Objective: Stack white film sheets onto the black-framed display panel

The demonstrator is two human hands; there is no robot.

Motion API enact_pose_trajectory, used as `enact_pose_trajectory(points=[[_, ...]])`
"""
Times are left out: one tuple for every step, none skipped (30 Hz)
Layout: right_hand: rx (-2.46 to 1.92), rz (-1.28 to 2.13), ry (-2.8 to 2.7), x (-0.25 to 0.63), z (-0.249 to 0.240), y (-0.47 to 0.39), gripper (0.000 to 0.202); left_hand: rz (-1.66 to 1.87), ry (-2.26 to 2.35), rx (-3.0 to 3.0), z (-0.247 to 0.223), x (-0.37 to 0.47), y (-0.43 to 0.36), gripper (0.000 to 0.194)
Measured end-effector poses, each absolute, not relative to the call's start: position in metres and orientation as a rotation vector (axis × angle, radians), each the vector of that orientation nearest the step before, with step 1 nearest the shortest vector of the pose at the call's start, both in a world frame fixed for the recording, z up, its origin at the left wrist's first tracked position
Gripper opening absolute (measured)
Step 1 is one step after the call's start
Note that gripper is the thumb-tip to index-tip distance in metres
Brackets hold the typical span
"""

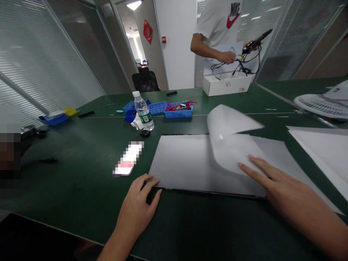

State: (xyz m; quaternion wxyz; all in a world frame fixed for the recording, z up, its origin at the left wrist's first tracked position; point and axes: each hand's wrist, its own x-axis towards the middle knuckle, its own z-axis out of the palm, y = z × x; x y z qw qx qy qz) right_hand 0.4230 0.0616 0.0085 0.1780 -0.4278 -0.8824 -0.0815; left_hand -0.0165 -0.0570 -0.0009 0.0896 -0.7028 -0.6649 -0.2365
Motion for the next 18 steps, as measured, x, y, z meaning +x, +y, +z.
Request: enact_pose_trajectory(points=[[-1.139,-0.287,-2.512,0.408,0.007,0.063,0.074,-0.718,-1.967,-2.089,-0.002,-0.018,-0.057,0.027],[-1.079,-0.333,-2.535,0.395,0.005,0.065,0.076,-0.734,-1.956,-2.087,-0.003,-0.020,-0.056,0.027],[-1.034,-0.372,-2.553,0.384,0.002,0.066,0.076,-0.754,-1.951,-2.080,-0.004,-0.022,-0.056,0.028],[-1.012,-0.394,-2.570,0.375,-0.001,0.067,0.076,-0.773,-1.952,-2.072,-0.005,-0.024,-0.056,0.028],[-1.003,-0.401,-2.589,0.369,-0.004,0.067,0.075,-0.794,-1.961,-2.063,-0.006,-0.026,-0.055,0.030],[-0.998,-0.400,-2.604,0.365,-0.007,0.067,0.073,-0.816,-1.983,-2.050,-0.007,-0.027,-0.055,0.032],[-0.993,-0.388,-2.616,0.362,-0.008,0.065,0.070,-0.838,-2.021,-2.035,-0.008,-0.028,-0.054,0.034],[-0.986,-0.366,-2.626,0.361,-0.009,0.064,0.068,-0.863,-2.073,-2.013,-0.008,-0.028,-0.054,0.037],[-0.974,-0.341,-2.633,0.360,-0.009,0.062,0.065,-0.890,-2.131,-1.984,-0.008,-0.029,-0.054,0.041],[-0.962,-0.316,-2.638,0.360,-0.008,0.060,0.062,-0.914,-2.190,-1.953,-0.008,-0.029,-0.054,0.045],[-0.954,-0.295,-2.641,0.360,-0.007,0.058,0.060,-0.934,-2.245,-1.918,-0.008,-0.029,-0.054,0.050],[-0.946,-0.280,-2.645,0.360,-0.004,0.057,0.058,-0.948,-2.285,-1.887,-0.008,-0.029,-0.053,0.054],[-0.939,-0.271,-2.648,0.360,-0.002,0.055,0.056,-0.952,-2.305,-1.870,-0.008,-0.029,-0.053,0.058],[-0.933,-0.263,-2.651,0.359,0.000,0.054,0.054,-0.946,-2.303,-1.870,-0.009,-0.030,-0.053,0.061],[-0.930,-0.256,-2.654,0.358,0.002,0.053,0.052,-0.927,-2.285,-1.888,-0.010,-0.030,-0.052,0.063],[-0.931,-0.245,-2.657,0.357,0.003,0.053,0.050,-0.898,-2.251,-1.916,-0.010,-0.031,-0.052,0.062],[-0.933,-0.232,-2.659,0.355,0.005,0.052,0.049,-0.864,-2.203,-1.947,-0.012,-0.033,-0.051,0.059],[-0.935,-0.218,-2.663,0.354,0.006,0.052,0.048,-0.826,-2.149,-1.979,-0.013,-0.035,-0.051,0.055]])
